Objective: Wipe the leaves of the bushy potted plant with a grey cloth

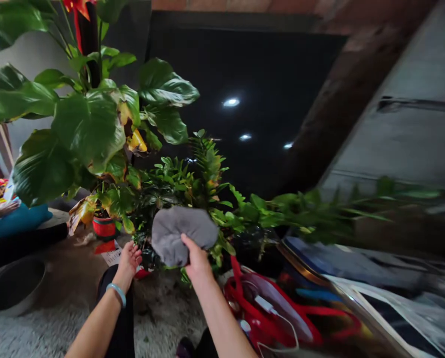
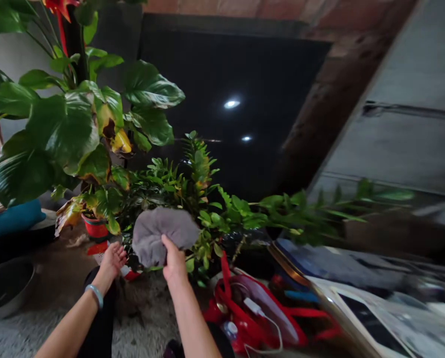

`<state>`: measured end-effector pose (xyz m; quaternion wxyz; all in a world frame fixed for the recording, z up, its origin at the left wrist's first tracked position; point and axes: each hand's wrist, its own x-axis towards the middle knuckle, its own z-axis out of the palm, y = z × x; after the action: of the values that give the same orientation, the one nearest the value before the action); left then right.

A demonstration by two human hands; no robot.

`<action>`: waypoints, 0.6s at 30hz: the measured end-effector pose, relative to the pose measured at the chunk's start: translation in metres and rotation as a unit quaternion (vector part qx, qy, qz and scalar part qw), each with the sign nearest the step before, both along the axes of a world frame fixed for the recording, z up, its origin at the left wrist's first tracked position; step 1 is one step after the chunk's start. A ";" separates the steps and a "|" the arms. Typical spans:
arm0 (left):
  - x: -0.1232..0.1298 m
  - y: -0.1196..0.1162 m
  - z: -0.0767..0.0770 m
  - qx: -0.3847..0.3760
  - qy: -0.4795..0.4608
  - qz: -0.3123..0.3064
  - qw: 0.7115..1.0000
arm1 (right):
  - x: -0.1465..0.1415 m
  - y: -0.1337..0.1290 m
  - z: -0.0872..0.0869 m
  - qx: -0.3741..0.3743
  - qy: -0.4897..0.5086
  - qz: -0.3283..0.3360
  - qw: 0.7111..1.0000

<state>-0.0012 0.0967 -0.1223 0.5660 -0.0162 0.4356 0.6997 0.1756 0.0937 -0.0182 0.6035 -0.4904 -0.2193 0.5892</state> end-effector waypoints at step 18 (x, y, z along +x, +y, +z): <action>-0.022 0.054 0.004 0.096 0.109 0.027 0.989 | -0.027 -0.030 -0.020 -0.057 0.060 0.085 0.993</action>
<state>-0.0236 0.1512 -0.1182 0.4947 0.1028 0.4255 0.7508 0.1487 0.0633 -0.0384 0.5345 -0.4673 -0.1898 0.6782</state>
